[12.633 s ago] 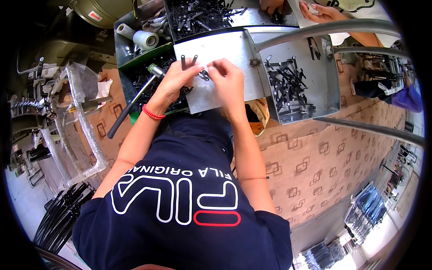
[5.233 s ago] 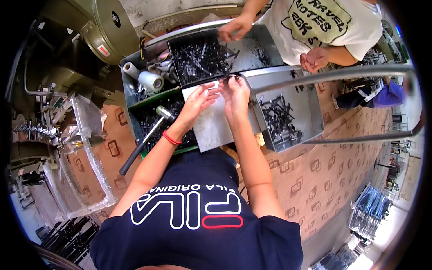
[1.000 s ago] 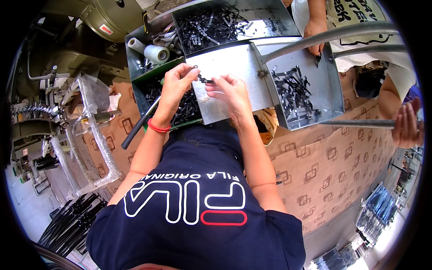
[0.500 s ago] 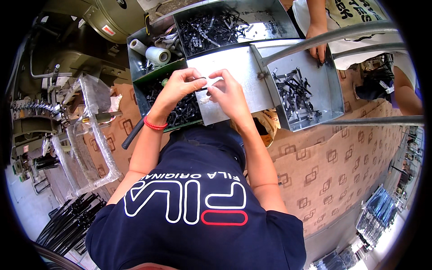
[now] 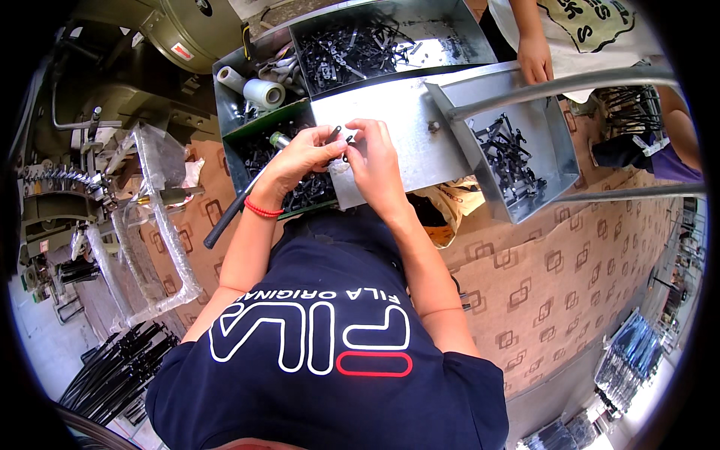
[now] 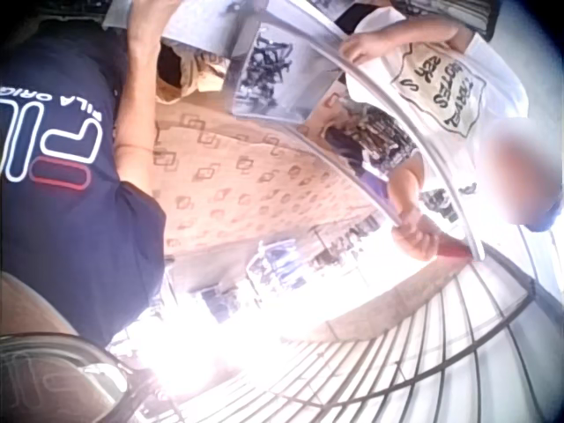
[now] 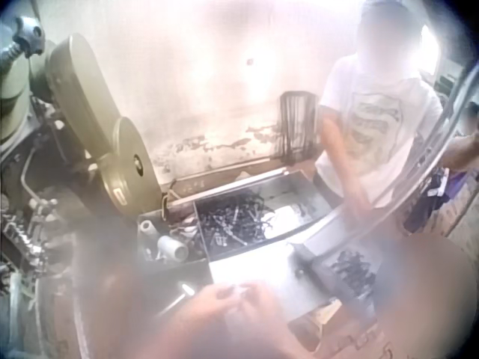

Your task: The person picks small black metal hardware pieces from a tray and assembles them by hand, inserting pins or fasteners into brackets. The assembled units are placed into a separate metal bin on the workstation. The process is repetitive and performed one at a time.

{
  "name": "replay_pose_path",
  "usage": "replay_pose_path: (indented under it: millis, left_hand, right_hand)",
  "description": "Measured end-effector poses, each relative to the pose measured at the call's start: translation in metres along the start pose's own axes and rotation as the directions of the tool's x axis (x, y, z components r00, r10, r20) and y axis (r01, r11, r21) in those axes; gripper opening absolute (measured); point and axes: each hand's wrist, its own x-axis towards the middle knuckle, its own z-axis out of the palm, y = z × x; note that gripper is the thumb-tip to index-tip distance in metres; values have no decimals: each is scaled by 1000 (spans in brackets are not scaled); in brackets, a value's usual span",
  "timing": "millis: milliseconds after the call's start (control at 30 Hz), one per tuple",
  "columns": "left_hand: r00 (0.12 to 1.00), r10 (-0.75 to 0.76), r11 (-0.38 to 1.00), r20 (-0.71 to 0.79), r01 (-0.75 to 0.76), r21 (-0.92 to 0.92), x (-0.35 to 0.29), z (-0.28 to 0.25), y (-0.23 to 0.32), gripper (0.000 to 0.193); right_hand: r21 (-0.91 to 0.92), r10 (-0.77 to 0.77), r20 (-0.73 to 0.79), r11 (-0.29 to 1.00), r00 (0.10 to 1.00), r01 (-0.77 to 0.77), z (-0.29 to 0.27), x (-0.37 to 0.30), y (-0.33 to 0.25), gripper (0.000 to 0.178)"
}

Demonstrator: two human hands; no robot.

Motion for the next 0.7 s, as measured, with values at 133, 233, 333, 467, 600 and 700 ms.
replay_pose_path:
  millis: [133, 233, 333, 467, 600, 700]
  left_hand:
    - [997, -50, 985, 54, 58, -163, 4, -5, -8, 22]
    - [997, -44, 968, 70, 60, -244, 1, -2, -2, 22]
    - [998, -37, 975, 55, 48, -217, 2, -4, -6, 22]
    - [999, -49, 984, -12, 46, -173, 2, 1, -5, 20]
    - [1000, -16, 989, -20, 13, -147, 1, 2, -6, 17]
    - [1000, -5, 968, 14, 8, -249, -1, 0, -5, 10]
  right_hand:
    - [-40, -108, -26, 993, 994, 107, 2, 0, -4, 34]
    - [-69, -178, -21, 982, 984, 177, 3, -1, -3, 35]
    - [-89, -223, -24, 971, 975, 220, 3, -2, 0, 34]
    - [-113, -255, -40, 962, 966, 249, 8, -3, 0, 34]
    - [-124, -272, -39, 956, 961, 266, 10, -5, 0, 32]
    - [-135, -309, -22, 943, 951, 303, 8, -6, -1, 31]
